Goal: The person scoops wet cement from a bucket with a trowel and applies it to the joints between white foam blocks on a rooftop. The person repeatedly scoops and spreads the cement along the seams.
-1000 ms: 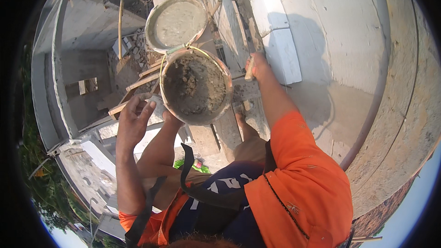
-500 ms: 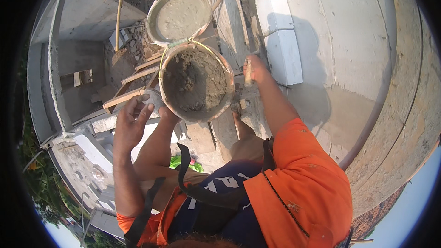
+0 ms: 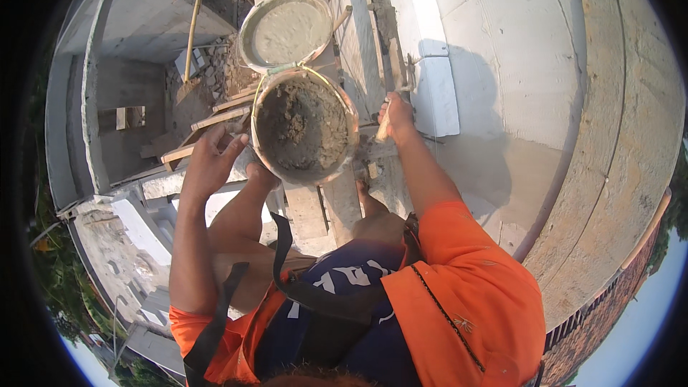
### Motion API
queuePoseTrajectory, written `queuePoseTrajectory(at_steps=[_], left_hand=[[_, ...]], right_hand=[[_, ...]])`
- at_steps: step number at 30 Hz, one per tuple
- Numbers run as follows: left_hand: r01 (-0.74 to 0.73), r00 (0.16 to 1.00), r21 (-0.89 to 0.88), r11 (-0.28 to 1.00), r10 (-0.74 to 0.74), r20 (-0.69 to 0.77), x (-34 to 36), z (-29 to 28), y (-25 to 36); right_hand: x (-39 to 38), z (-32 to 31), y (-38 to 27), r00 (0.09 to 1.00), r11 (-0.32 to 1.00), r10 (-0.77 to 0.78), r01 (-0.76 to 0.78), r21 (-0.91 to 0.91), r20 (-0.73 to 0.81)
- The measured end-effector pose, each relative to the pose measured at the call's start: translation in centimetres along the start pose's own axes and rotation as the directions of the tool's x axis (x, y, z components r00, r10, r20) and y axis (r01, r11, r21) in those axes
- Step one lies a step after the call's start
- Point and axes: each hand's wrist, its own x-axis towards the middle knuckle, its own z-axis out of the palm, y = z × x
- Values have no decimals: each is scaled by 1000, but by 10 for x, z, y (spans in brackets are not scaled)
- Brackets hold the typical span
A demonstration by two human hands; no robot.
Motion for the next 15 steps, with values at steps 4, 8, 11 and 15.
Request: queuePoseTrajectory(at_steps=[4, 8, 11, 15], left_hand=[[-36, 999, 49, 998, 38, -26, 15, 3, -20], [22, 999, 191, 981, -13, -44, 37, -2, -30], [71, 997, 229, 971, -63, -43, 45, -9, -15], [134, 988, 287, 949, -107, -107, 51, -1, -22]], right_hand=[[-93, -14, -18, 974, 904, -227, 207, -374, -9], [-192, -15, 0, 829, 698, -476, 559, -448, 294], [-221, -9, 24, 567, 280, -619, 806, -521, 544], [-226, 4, 26, 624, -375, -328, 603, -704, 710]])
